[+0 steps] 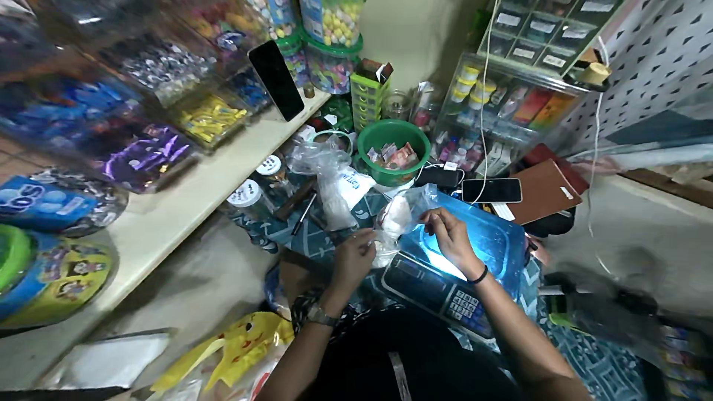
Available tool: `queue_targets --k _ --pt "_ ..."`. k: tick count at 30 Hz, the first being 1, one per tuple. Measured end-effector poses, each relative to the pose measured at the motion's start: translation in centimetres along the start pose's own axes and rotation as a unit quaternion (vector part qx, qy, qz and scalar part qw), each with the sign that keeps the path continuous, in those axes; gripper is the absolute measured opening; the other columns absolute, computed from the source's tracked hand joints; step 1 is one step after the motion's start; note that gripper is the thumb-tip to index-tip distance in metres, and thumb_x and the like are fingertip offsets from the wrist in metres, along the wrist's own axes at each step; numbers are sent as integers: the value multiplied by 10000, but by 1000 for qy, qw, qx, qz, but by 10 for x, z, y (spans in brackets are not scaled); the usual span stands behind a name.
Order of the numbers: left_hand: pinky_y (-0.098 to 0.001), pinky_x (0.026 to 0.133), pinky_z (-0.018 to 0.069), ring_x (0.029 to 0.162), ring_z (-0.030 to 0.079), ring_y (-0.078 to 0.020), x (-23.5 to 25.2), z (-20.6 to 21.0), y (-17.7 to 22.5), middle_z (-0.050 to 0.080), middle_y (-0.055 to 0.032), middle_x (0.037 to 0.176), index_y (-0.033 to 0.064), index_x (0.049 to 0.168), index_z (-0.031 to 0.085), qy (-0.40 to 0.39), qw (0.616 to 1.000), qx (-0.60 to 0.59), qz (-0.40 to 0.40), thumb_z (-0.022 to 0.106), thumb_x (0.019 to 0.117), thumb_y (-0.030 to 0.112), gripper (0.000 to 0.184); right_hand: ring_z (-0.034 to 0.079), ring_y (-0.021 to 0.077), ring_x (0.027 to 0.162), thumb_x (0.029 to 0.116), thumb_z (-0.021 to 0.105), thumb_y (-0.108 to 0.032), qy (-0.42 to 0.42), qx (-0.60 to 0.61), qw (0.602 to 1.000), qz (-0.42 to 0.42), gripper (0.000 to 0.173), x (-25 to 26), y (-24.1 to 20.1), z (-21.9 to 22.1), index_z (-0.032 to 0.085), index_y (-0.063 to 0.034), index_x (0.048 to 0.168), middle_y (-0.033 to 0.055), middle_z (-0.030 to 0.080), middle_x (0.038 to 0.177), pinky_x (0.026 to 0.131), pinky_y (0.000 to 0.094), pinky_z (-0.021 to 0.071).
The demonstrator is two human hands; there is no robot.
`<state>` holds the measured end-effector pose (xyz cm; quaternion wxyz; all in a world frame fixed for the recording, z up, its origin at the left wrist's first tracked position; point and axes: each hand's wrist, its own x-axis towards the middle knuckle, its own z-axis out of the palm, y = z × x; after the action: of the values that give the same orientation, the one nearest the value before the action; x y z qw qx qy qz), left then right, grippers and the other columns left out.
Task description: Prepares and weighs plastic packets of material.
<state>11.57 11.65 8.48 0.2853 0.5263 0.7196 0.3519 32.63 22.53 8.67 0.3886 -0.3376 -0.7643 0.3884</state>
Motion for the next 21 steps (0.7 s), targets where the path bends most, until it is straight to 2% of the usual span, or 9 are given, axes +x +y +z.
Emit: queue_targets --k 2,8,11,13,14,18,21 --pt "-357 882 565 1023 697 -257 2 0 1 638 -205 1353 -6 1259 700 -6 1000 5 1 582 988 39 300 640 28 754 1061 336 -109 17 41 999 15 339 0 0 -1 634 36 987 60 696 954 719 225 559" --pt "-350 841 574 987 700 -241 4 0 2 645 -192 1346 -4 1244 708 -10 1000 2 10 591 980 27 290 626 27 700 1066 263 -118 87 146 980 105 347 2 0 -4 579 -8 974 18 689 951 672 222 552" --pt "-343 872 574 1027 703 -245 1 -3 -2 645 -204 1340 0 1148 747 -13 1000 -5 25 590 976 20 234 657 56 688 1075 254 -132 120 160 972 121 347 3 1 -9 565 -14 974 28 704 930 663 247 578" --pt "-325 861 575 1013 709 -229 0 -4 -4 646 -206 1339 13 1067 774 -12 999 -9 37 591 966 2 210 667 59 691 1084 252 -145 133 158 971 116 340 5 1 -13 553 -31 976 19 715 926 667 249 581" --pt "-315 852 573 1003 709 -218 0 -5 -5 645 -200 1345 20 1065 779 -15 999 -7 40 584 965 -5 220 668 59 698 1084 249 -149 137 156 972 108 341 5 2 -15 553 -37 978 14 716 932 673 250 581" --pt "-327 878 565 1050 700 -223 0 -7 -5 630 -170 1386 32 1200 742 -36 999 -2 32 555 988 14 283 665 56 703 1084 249 -151 155 143 974 82 336 6 1 -27 554 -54 984 5 716 952 677 249 581" --pt "-339 919 559 1104 689 -234 1 -10 -4 613 -165 1413 23 1257 709 -58 998 -17 13 556 1005 22 295 663 43 697 1082 249 -157 170 140 973 67 328 7 -5 -38 549 -88 967 -20 719 954 670 236 578"
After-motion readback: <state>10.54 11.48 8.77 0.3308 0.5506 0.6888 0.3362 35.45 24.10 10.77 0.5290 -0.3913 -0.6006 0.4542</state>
